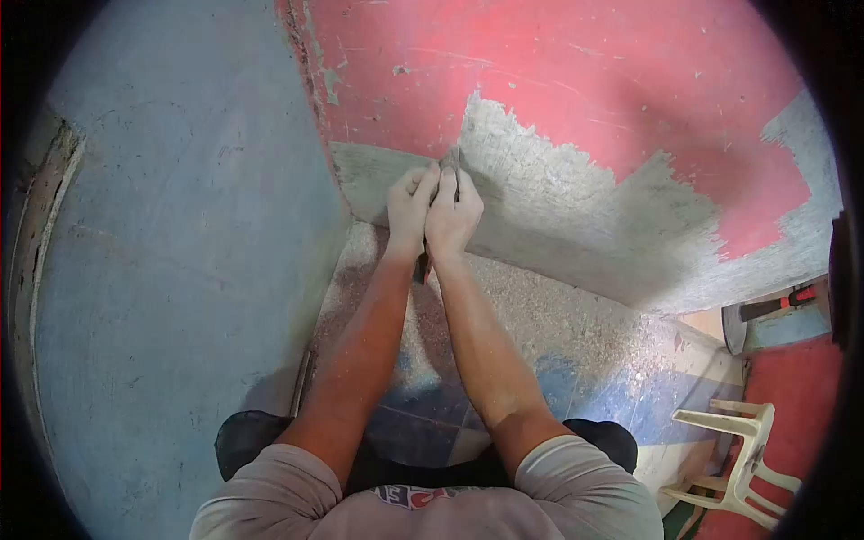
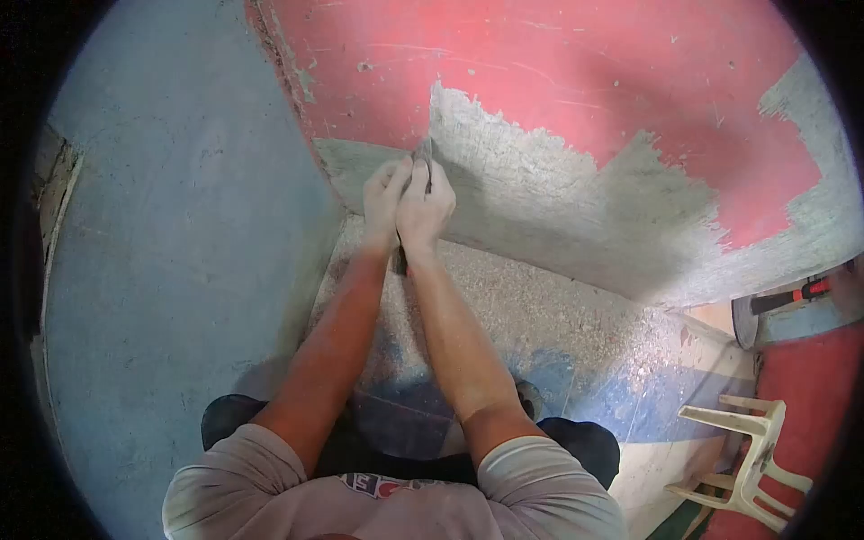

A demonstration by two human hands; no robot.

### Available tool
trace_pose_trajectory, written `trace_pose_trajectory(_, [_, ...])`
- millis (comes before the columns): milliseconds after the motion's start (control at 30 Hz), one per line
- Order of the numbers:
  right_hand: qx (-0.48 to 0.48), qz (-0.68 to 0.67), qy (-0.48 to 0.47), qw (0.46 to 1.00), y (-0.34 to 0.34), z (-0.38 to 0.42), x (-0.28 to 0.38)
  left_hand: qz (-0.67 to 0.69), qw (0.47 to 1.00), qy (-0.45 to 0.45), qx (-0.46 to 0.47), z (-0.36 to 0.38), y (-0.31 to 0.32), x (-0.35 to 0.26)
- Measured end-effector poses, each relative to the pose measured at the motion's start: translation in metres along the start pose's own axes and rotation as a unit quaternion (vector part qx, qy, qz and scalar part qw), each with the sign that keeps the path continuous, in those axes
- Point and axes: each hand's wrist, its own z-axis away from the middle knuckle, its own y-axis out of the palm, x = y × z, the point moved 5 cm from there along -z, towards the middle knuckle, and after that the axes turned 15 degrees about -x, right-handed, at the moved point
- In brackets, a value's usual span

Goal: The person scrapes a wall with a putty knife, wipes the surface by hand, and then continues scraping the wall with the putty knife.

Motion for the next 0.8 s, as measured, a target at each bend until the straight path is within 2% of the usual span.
trace_pose_trajectory(167, [-0.044, -0.010, -0.025, 0.999, 0.001, 0.010, -0.002, -0.005, 1.000, -0.022, 0.004, 0.005, -0.005, 0.001])
trace_pose_trajectory(300, [-0.032, 0.009, 0.015, 0.999, -0.003, 0.028, -0.037, -0.042, 0.996, -0.080, 0.000, 0.008, -0.034, 0.055])
trace_pose_trajectory(400, [-0.032, 0.012, 0.035, 0.999, 0.000, 0.013, -0.002, -0.022, 0.999, -0.028, 0.020, -0.003, -0.012, 0.015])
trace_pose_trajectory(500, [-0.063, -0.012, -0.009, 0.998, 0.003, 0.015, -0.009, -0.023, 0.998, -0.059, 0.019, -0.004, -0.014, 0.019])
trace_pose_trajectory(533, [-0.047, -0.023, 0.014, 0.999, 0.003, 0.015, -0.009, 0.005, 0.998, -0.061, 0.016, -0.005, -0.014, 0.023])
trace_pose_trajectory(633, [-0.021, -0.003, 0.036, 0.999, -0.002, 0.026, -0.040, -0.051, 0.998, -0.023, -0.003, 0.006, -0.024, 0.030])
trace_pose_trajectory(667, [-0.045, -0.036, 0.003, 0.998, -0.004, 0.030, -0.047, -0.082, 0.997, 0.006, -0.006, 0.004, -0.034, 0.051])
trace_pose_trajectory(767, [-0.017, -0.001, -0.004, 1.000, -0.003, 0.019, -0.040, -0.053, 0.998, -0.015, -0.014, 0.008, -0.021, 0.033])
trace_pose_trajectory(800, [-0.009, -0.007, 0.024, 1.000, -0.004, 0.012, -0.012, -0.024, 1.000, -0.002, -0.002, 0.004, -0.010, 0.014])
